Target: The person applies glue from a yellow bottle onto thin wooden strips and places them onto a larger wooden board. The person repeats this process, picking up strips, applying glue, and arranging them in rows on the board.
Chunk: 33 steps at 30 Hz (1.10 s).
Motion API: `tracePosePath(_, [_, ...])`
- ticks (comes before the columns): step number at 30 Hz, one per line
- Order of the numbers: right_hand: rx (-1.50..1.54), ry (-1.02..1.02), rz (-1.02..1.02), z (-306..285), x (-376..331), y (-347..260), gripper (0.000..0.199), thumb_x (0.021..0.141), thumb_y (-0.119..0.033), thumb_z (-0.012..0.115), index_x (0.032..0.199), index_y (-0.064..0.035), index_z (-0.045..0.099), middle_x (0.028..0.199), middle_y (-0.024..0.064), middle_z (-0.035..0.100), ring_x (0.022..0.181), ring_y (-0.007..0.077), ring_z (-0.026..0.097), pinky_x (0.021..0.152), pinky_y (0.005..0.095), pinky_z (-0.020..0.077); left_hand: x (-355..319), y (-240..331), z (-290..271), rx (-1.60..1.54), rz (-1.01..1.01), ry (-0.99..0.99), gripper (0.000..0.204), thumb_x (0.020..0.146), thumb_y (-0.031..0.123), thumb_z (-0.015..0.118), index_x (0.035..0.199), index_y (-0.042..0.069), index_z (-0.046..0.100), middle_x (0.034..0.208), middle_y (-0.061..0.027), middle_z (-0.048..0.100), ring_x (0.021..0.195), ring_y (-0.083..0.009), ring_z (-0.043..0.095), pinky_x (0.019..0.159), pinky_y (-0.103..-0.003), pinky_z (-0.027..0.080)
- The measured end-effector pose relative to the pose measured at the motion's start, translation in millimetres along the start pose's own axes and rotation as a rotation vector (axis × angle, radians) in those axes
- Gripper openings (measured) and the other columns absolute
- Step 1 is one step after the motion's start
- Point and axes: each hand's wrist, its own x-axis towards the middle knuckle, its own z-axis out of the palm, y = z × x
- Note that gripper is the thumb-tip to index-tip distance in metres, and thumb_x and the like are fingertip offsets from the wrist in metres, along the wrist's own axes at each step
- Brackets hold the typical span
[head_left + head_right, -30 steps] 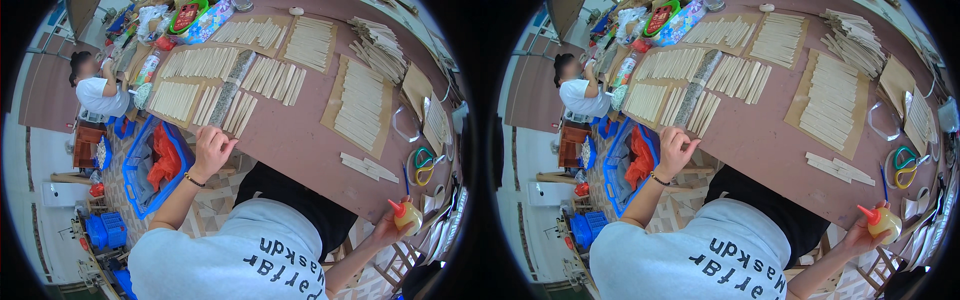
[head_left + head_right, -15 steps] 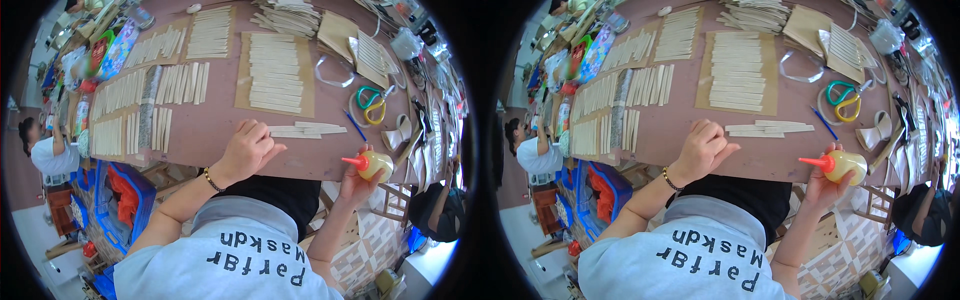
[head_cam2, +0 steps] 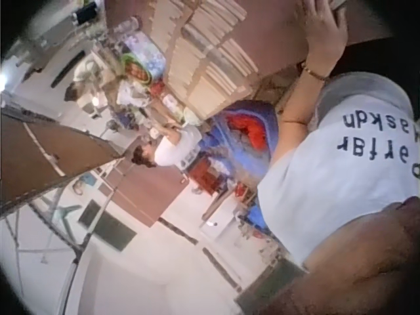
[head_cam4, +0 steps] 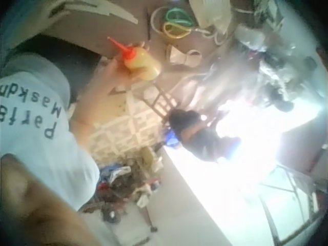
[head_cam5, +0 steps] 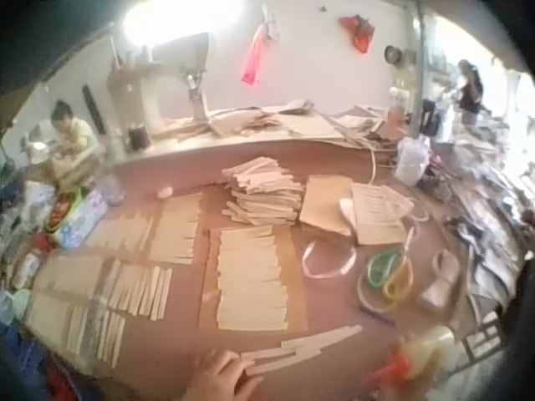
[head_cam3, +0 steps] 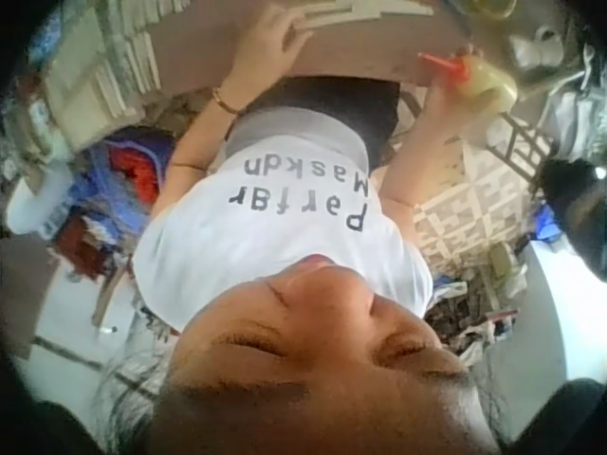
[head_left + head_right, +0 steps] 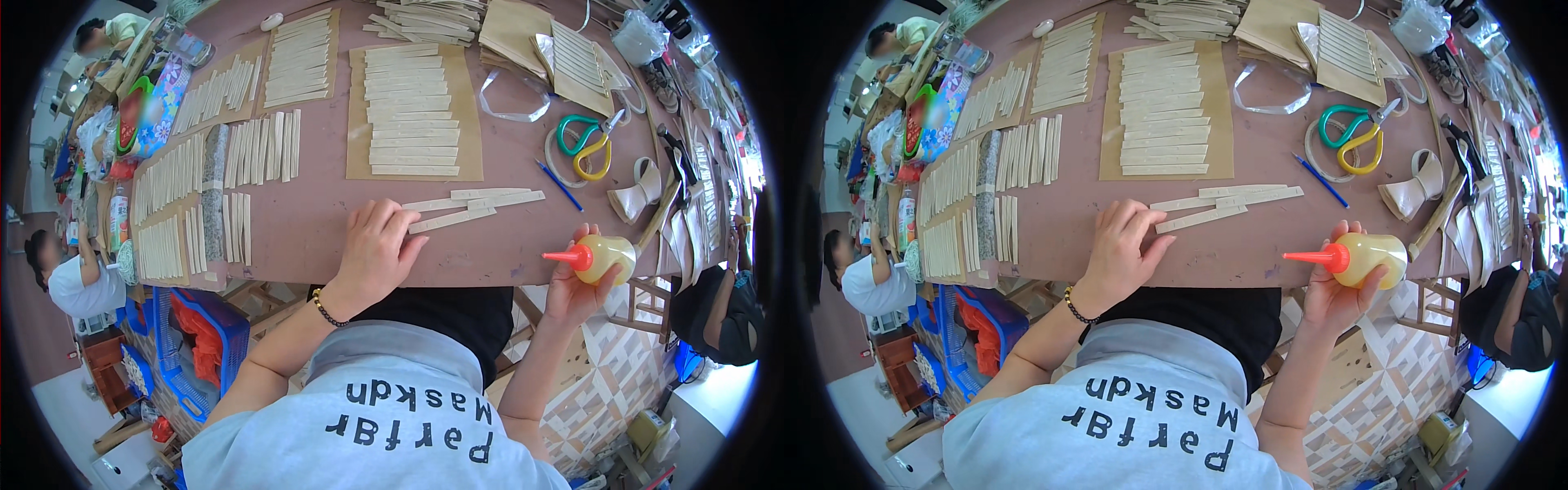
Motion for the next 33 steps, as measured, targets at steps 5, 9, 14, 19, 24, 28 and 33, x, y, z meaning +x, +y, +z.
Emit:
tracePosePath(5, [-0.019, 0.000, -0.019, -1, -1, -2, 0.059, 0.096, -0.032, 0.065, 0.135, 0.0045, 0.041, 0.138, 0.0224, 0.049, 0.133, 0.0416, 0.047, 0.103, 0.0555, 0.0503, -9, -1, 3, -0.081, 0.083, -0.016, 0.020, 0.077, 0.003, 0.076, 0.090, 0.005, 0.062, 0.088, -0.0077, 0.058, 0.085, -0.0286, 0.057, 0.077, -0.039, 0.046])
tracePosePath(9, [-0.302, 0.087, -0.166, 1, -6, 3, 0.057, 0.096, -0.033, 0.065, 0.135, 0.0021, 0.042, 0.138, 0.0228, 0.050, 0.132, 0.0432, 0.047, 0.102, 0.0567, 0.0501, -21, 10, 11, -0.074, 0.298, -0.027, 0.020, 0.076, 0.004, 0.077, 0.092, 0.003, 0.065, 0.088, -0.0077, 0.060, 0.084, -0.0274, 0.058, 0.077, -0.039, 0.047])
tracePosePath(14, [-0.567, 0.074, -0.202, 6, -14, 9, 0.060, 0.096, -0.034, 0.064, 0.138, -0.0001, 0.040, 0.140, 0.0242, 0.049, 0.134, 0.0437, 0.046, 0.104, 0.0570, 0.0484, -26, 20, 10, -0.111, 0.327, -0.036, 0.026, 0.074, 0.011, 0.081, 0.094, 0.004, 0.067, 0.089, -0.0054, 0.060, 0.086, -0.0246, 0.057, 0.081, -0.039, 0.046])
tracePosePath(19, [-0.572, 0.052, -0.193, 11, -16, 14, 0.058, 0.096, -0.034, 0.063, 0.138, -0.0006, 0.041, 0.140, 0.0248, 0.048, 0.133, 0.0449, 0.046, 0.103, 0.0571, 0.0495, -33, 14, 10, -0.097, 0.311, -0.070, 0.028, 0.072, 0.015, 0.083, 0.093, 0.005, 0.068, 0.092, -0.0044, 0.060, 0.088, -0.0242, 0.056, 0.085, -0.040, 0.044])
tracePosePath(24, [-0.425, 0.135, -0.175, 14, -13, 15, 0.053, 0.096, -0.033, 0.064, 0.134, -0.0024, 0.044, 0.136, 0.0233, 0.052, 0.131, 0.0444, 0.049, 0.100, 0.0572, 0.0514, -28, 20, 7, -0.136, 0.265, -0.050, 0.026, 0.074, 0.015, 0.082, 0.092, 0.007, 0.066, 0.092, -0.0040, 0.058, 0.086, -0.0248, 0.055, 0.084, -0.040, 0.042])
tracePosePath(28, [-0.240, 0.114, -0.139, 11, -9, 14, 0.053, 0.097, -0.035, 0.062, 0.133, -0.0005, 0.044, 0.136, 0.0241, 0.051, 0.131, 0.0441, 0.049, 0.100, 0.0572, 0.0517, 7, 38, 20, -0.104, 0.155, -0.016, 0.019, 0.078, 0.015, 0.078, 0.088, 0.008, 0.064, 0.091, -0.0042, 0.055, 0.088, -0.0251, 0.053, 0.084, -0.040, 0.039])
tracePosePath(33, [-0.234, 0.115, -0.165, 12, -9, 8, 0.054, 0.097, -0.036, 0.062, 0.132, 0.0013, 0.045, 0.136, 0.0248, 0.051, 0.131, 0.0438, 0.049, 0.099, 0.0570, 0.0525, 31, 36, 44, 0.006, 0.170, -0.026, 0.013, 0.079, 0.012, 0.073, 0.084, 0.008, 0.061, 0.092, -0.0043, 0.055, 0.089, -0.0256, 0.052, 0.084, -0.041, 0.039])
